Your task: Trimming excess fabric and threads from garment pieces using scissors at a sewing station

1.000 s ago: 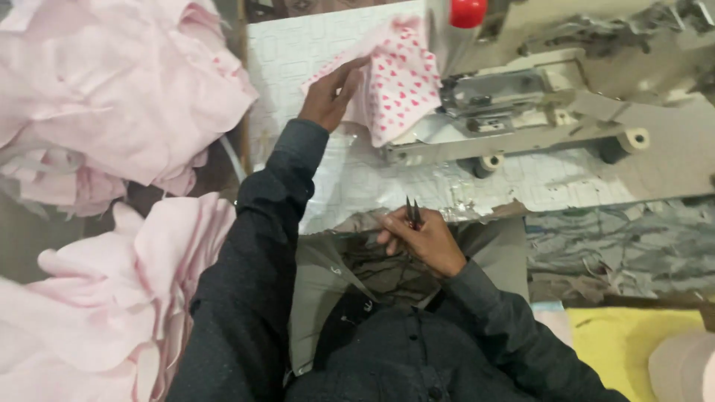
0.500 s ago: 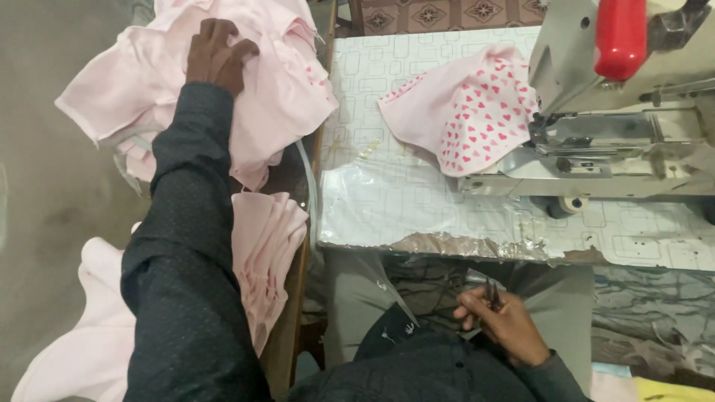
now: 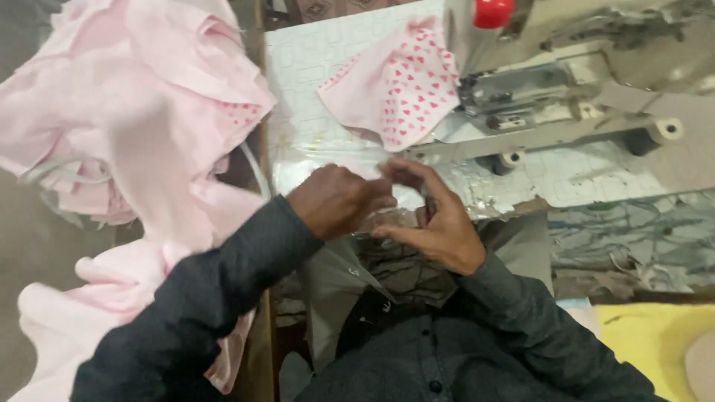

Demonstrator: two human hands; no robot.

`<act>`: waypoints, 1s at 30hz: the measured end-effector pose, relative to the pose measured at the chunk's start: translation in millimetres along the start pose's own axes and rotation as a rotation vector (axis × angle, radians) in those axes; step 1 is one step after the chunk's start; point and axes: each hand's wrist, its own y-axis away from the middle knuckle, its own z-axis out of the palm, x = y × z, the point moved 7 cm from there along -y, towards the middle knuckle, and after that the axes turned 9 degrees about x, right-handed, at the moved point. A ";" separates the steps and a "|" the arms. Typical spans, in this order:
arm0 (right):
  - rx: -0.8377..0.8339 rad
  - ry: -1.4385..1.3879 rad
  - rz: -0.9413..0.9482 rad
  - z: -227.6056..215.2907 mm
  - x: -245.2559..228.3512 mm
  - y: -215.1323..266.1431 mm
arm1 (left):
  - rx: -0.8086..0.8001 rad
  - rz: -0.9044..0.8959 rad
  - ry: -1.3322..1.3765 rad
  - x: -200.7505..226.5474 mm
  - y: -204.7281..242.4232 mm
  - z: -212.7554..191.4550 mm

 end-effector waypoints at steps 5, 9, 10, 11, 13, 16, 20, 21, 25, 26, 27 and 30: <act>-0.122 0.039 -0.052 -27.5 3.0 13.1 | 0.314 -0.235 0.498 41.9 -4.1 -40.4; -0.074 0.043 0.047 -71.5 22.5 18.0 | 0.159 -0.405 0.773 22.4 8.3 -0.4; -0.022 0.056 0.032 -81.3 23.4 14.6 | 0.179 -0.489 0.837 11.1 12.0 15.9; 0.030 0.070 0.017 -91.2 24.1 11.4 | 0.199 -0.574 0.901 0.1 15.9 32.3; 0.012 0.070 0.044 -86.5 35.6 7.8 | 0.197 -0.541 0.884 -16.1 13.5 46.9; -0.032 -0.073 0.146 -63.4 35.5 5.6 | 0.211 -0.410 0.616 -13.5 -24.4 -4.8; 0.070 -0.411 0.283 -53.6 53.0 -13.4 | 0.219 -0.116 0.075 -15.6 -107.1 -55.7; 0.074 -0.415 0.283 -55.9 64.1 -21.2 | 0.216 -0.112 0.074 -33.9 -124.1 -33.5; 0.328 -0.313 0.284 -88.7 104.6 -47.9 | 0.131 -0.064 0.074 -88.3 -171.2 51.7; 0.315 -0.258 0.290 -92.7 112.9 -52.6 | 0.145 -0.047 0.147 -97.2 -176.0 69.2; 0.322 -0.260 0.291 -93.2 111.6 -55.2 | 0.142 -0.041 0.149 -92.2 -170.1 74.2; 0.322 -0.265 0.229 -91.3 108.4 -64.4 | 0.626 -0.035 -0.326 -68.8 -143.3 60.6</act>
